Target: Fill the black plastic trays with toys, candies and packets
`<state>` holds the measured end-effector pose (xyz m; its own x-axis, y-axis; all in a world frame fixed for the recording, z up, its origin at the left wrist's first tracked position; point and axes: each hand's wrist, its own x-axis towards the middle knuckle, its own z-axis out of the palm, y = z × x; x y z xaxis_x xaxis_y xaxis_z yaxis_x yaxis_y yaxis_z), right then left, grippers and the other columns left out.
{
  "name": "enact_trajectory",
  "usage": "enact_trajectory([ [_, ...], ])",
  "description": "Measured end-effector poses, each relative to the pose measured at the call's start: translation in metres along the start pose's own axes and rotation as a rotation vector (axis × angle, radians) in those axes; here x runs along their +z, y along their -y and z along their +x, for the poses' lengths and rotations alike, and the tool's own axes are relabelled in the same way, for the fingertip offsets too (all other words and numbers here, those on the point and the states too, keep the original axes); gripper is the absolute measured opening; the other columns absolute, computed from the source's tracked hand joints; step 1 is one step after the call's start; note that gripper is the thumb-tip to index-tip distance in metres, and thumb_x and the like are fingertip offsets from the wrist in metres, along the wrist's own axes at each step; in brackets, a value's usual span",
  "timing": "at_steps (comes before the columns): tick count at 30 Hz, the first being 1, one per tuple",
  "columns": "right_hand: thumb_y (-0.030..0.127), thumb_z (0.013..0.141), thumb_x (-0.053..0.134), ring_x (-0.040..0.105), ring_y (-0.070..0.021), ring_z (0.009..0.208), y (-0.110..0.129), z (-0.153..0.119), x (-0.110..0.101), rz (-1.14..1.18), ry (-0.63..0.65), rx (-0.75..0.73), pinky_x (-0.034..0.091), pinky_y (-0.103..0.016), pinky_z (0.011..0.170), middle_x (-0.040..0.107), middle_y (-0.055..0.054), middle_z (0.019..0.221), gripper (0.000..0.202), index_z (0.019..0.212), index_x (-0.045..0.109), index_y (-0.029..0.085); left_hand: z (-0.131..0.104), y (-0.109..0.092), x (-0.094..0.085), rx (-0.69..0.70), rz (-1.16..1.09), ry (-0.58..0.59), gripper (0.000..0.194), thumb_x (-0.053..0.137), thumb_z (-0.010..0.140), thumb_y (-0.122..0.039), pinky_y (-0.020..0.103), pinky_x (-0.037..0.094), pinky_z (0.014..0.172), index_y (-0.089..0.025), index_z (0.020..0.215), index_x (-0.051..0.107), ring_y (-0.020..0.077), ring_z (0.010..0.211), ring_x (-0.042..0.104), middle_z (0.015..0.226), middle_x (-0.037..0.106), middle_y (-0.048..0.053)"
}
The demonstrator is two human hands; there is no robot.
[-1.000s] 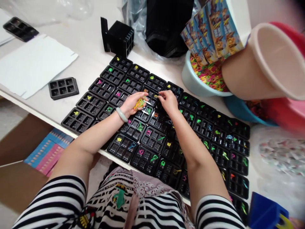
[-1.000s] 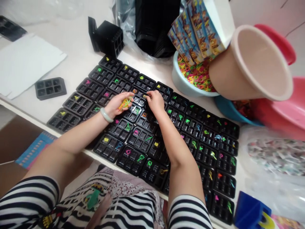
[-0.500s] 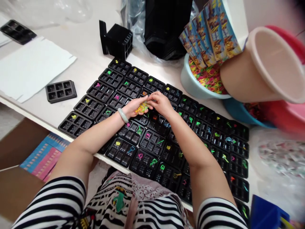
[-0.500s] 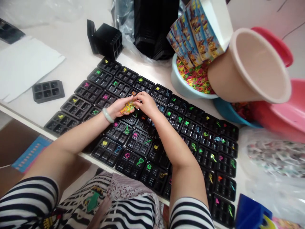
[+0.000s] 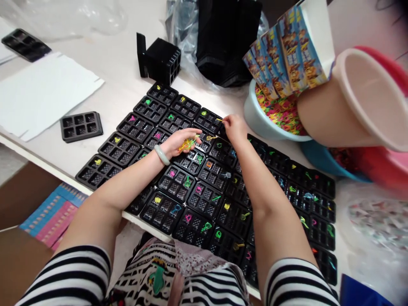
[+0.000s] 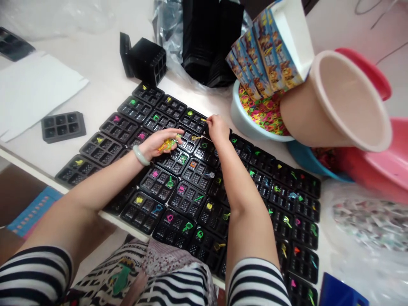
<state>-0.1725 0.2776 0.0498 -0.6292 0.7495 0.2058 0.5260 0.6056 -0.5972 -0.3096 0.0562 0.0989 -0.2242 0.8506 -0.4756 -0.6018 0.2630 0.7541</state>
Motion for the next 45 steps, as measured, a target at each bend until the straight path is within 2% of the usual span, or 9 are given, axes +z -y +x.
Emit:
enact_trajectory([
  [5,0.009,0.081,0.068,0.062,-0.0289,0.096,0.014,0.006,0.008,-0.003,0.027,0.011,0.048,-0.052,0.099,0.069,-0.009,0.092,0.013,0.076,0.067,0.022,0.007,-0.002,-0.004,0.033,0.021,-0.100,0.016,0.053,0.090,-0.003,0.015,0.025,0.033,-0.019,0.087,0.050,0.0093,0.040,0.054,0.066,0.068,0.003],
  [11,0.030,0.081,0.080,0.068,-0.0191,0.083,0.076,-0.024,0.034,0.589,0.363,0.027,0.056,-0.038,0.086,0.074,-0.002,0.087,0.018,0.094,0.071,0.021,0.020,-0.007,-0.014,0.129,-0.029,-0.151,0.013,0.065,0.091,-0.010,0.013,0.024,0.035,-0.017,0.088,0.055,0.0059,0.040,0.052,0.060,0.060,-0.004],
  [15,0.033,0.074,0.087,0.064,-0.0138,0.068,0.094,-0.022,0.048,0.754,0.411,0.193,0.055,-0.030,0.072,0.072,0.001,0.077,0.027,0.087,0.067,0.020,0.025,-0.015,-0.020,0.188,0.035,-0.210,0.013,0.062,0.095,-0.009,0.015,0.025,0.036,-0.017,0.092,0.054,0.0071,0.039,0.052,0.055,0.057,-0.006],
  [20,0.027,0.082,0.075,0.058,-0.0118,0.060,0.097,-0.001,0.060,0.646,0.315,0.252,0.053,-0.028,0.067,0.065,0.005,0.065,0.015,0.081,0.062,0.021,0.031,-0.031,-0.032,0.181,0.116,-0.265,0.025,0.059,0.100,-0.010,0.017,0.022,0.036,-0.019,0.081,0.046,0.0059,0.035,0.047,0.056,0.063,-0.003],
  [26,0.023,0.085,0.063,0.063,-0.0191,0.086,0.075,0.047,0.067,0.192,0.025,0.102,0.052,-0.037,0.091,0.069,-0.001,0.087,0.005,0.081,0.062,0.021,0.042,-0.061,-0.058,0.216,0.104,-0.362,0.030,0.060,0.101,-0.014,0.017,0.022,0.038,-0.018,0.075,0.048,0.0049,0.036,0.045,0.052,0.056,-0.005],
  [31,0.018,0.084,0.066,0.062,-0.0280,0.104,0.073,0.069,0.072,-0.089,0.067,0.117,0.046,-0.048,0.103,0.069,-0.009,0.102,0.004,0.082,0.069,0.020,0.047,-0.076,-0.075,0.187,0.148,-0.364,0.032,0.053,0.106,-0.019,0.018,0.021,0.036,-0.016,0.074,0.053,0.0048,0.035,0.045,0.052,0.053,-0.004],
  [34,0.019,0.084,0.069,0.062,-0.0279,0.109,0.091,0.063,0.080,0.010,0.085,0.000,0.045,-0.048,0.105,0.069,-0.009,0.109,0.011,0.094,0.074,0.020,0.050,-0.073,-0.077,0.143,0.176,-0.317,0.033,0.052,0.107,-0.021,0.019,0.021,0.035,-0.016,0.074,0.056,0.0050,0.034,0.045,0.052,0.054,-0.003],
  [39,0.028,0.080,0.076,0.063,-0.0188,0.082,0.118,0.037,0.093,0.401,0.353,-0.121,0.053,-0.037,0.087,0.071,-0.001,0.087,0.018,0.097,0.074,0.020,0.049,-0.063,-0.073,0.071,0.201,-0.231,0.033,0.058,0.104,-0.026,0.018,0.024,0.036,-0.016,0.073,0.055,0.0062,0.036,0.048,0.053,0.056,-0.002],
  [45,0.027,0.080,0.073,0.066,-0.0189,0.083,0.095,0.017,0.075,0.451,0.324,0.017,0.055,-0.038,0.088,0.073,-0.001,0.087,0.010,0.087,0.071,0.021,0.033,-0.061,-0.080,0.014,0.219,-0.146,0.034,0.053,0.107,-0.027,0.018,0.023,0.034,-0.013,0.079,0.065,0.0060,0.036,0.047,0.057,0.058,0.001],
])
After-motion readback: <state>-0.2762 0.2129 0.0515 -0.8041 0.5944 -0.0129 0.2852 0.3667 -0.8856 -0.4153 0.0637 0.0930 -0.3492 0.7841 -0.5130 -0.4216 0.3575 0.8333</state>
